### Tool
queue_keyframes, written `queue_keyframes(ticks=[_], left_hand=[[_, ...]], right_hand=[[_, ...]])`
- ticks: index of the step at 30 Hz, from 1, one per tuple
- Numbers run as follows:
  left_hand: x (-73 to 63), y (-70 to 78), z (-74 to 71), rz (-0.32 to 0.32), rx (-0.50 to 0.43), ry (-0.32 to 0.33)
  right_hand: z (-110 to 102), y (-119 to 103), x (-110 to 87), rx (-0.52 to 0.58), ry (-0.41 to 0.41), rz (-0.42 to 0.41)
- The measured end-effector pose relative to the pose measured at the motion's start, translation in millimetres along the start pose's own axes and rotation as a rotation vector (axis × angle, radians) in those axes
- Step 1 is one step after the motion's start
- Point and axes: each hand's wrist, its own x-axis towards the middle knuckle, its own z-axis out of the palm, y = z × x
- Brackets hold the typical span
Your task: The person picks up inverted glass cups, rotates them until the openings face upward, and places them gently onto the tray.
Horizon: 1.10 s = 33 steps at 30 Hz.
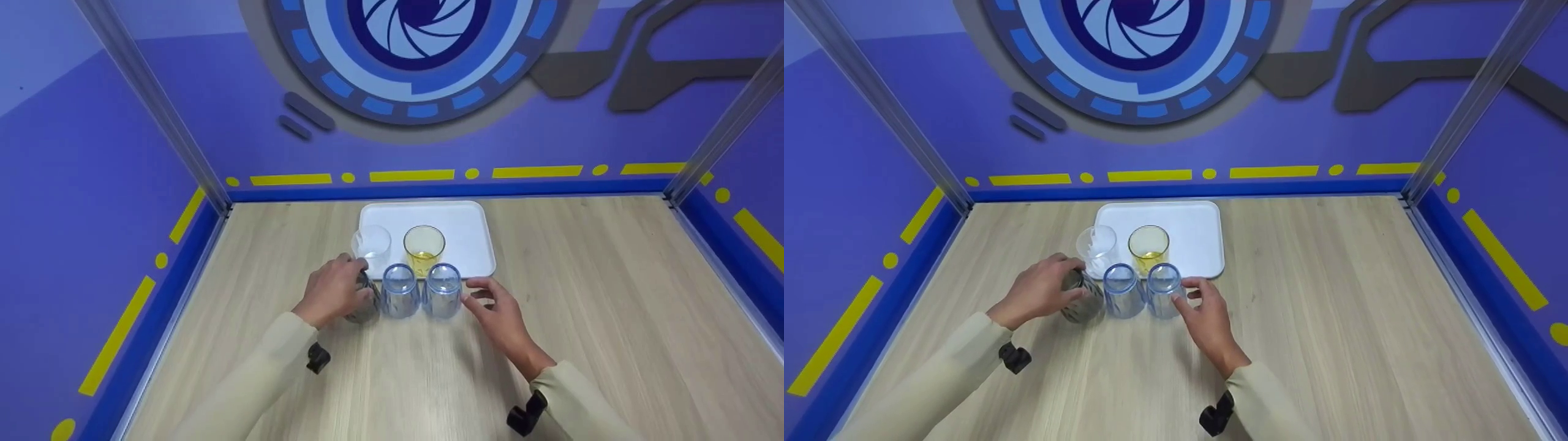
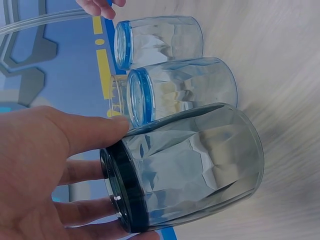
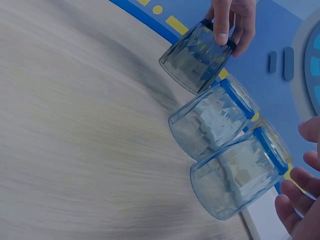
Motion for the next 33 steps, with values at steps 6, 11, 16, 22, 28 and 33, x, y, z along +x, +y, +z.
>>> queue_keyframes(ticks=[6,11,16,22,28,33], left_hand=[[-2.3,1.6,-2.6,0.008,0.001,0.004],[-5.1,1.8,-5.5,0.029,-0.005,0.012],[-7.2,1.8,-9.0,0.051,-0.019,0.011],[-9.1,3.1,-12.1,0.031,-0.029,0.001],[-9.7,5.8,-17.2,-0.011,-0.03,-0.013],[-9.9,6.9,-20.6,-0.016,-0.027,-0.01]], right_hand=[[0.1,-0.6,-0.9,-0.003,-0.004,-0.002],[1.3,-0.6,-0.3,0.001,0.01,-0.017],[2.1,-0.2,0.2,0.005,0.022,-0.027],[1.9,-0.1,1.2,0.001,0.019,-0.025],[1.0,-0.5,1.0,0.009,0.006,-0.022],[0.1,-0.1,0.6,0.015,0.002,-0.03]])
